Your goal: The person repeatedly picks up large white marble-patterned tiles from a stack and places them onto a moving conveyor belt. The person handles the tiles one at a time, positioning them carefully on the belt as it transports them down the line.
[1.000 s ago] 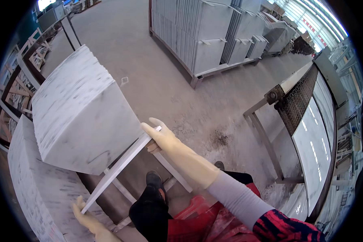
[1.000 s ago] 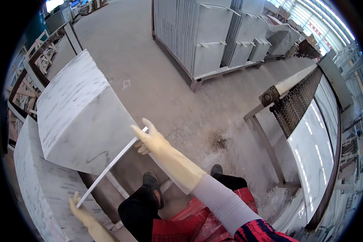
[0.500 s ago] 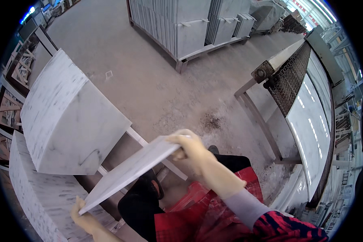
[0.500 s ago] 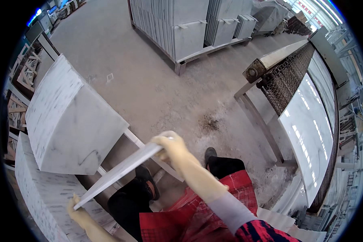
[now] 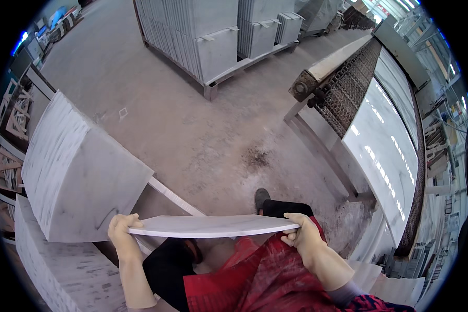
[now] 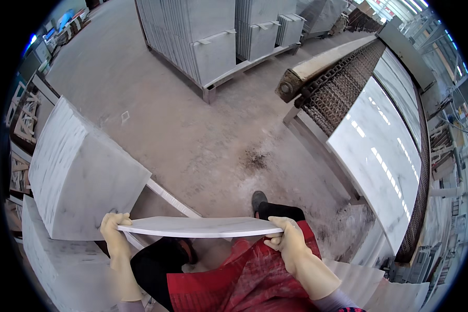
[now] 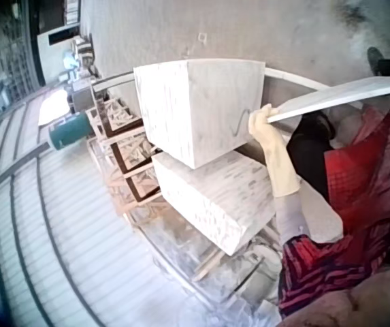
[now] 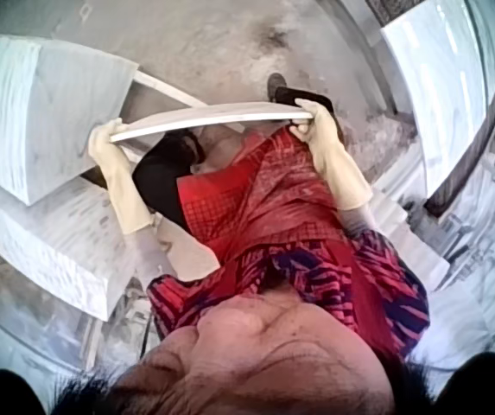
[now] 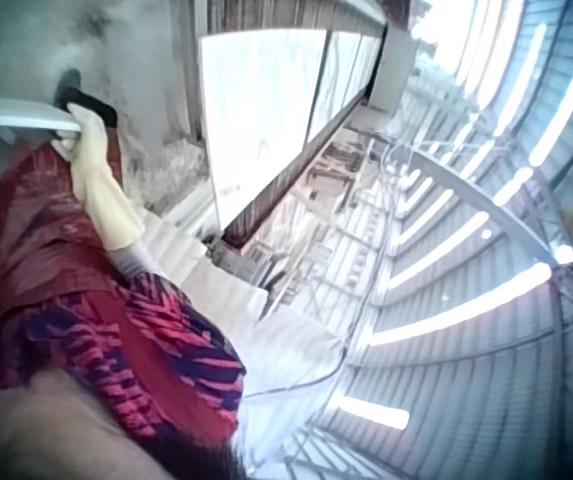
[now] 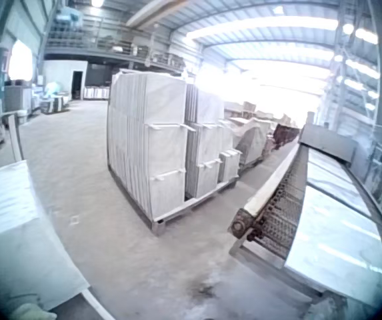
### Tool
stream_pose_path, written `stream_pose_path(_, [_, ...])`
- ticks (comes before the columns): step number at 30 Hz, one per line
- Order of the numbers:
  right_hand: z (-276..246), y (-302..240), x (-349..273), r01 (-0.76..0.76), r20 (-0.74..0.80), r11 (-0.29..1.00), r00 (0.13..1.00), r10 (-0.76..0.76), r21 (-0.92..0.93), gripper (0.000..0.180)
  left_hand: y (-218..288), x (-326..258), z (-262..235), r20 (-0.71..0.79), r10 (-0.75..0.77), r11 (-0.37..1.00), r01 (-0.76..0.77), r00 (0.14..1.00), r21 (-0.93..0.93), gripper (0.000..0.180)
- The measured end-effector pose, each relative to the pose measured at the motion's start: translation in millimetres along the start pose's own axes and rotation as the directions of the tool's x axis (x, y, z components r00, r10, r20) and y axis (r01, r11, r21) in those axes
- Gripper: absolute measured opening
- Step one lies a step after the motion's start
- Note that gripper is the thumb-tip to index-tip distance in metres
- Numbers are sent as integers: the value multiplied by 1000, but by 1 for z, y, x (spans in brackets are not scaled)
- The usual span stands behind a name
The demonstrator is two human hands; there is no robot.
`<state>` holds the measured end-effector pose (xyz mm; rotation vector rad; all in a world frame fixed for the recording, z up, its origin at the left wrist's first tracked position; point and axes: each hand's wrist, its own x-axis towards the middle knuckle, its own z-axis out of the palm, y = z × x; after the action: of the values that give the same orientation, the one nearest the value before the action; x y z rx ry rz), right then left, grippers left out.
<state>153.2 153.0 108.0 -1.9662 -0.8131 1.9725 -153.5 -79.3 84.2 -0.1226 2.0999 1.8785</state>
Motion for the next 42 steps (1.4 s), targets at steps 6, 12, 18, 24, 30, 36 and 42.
stream_pose_path(6, [-14, 11, 5, -49, 44, 999, 998, 48, 13, 27, 0, 4, 12, -1, 20, 998, -20, 1000, -56, 13])
stream_pose_path(12, [-19, 16, 3, 28, 130, 999, 991, -23, -38, 46, 4, 6, 12, 63, 53, 999, -54, 997, 2, 16])
stream_pose_path(18, [-32, 15, 14, 125, 267, 977, 961, -76, -172, 68, 7, 8, 10, 173, 45, 998, -50, 984, 24, 19])
stream_pose_path(24, [-51, 23, 22, 115, 465, 992, 876, -126, 51, 65, 3, 10, 17, 108, 33, 999, -35, 994, 17, 14])
stream_pose_path(30, [-78, 48, 31, 302, 669, 945, 677, -307, 128, 71, -23, 24, 11, 54, 140, 986, -134, 989, -98, 14])
stream_pose_path(36, [-84, 57, 29, 463, 754, 872, 513, -411, 160, 59, -29, 17, -17, 209, 89, 996, -86, 974, -24, 31])
stream_pose_path(42, [-74, 86, 68, 571, 623, 804, 571, -535, 167, 54, -34, 24, -18, 277, 56, 994, -78, 959, 71, 35])
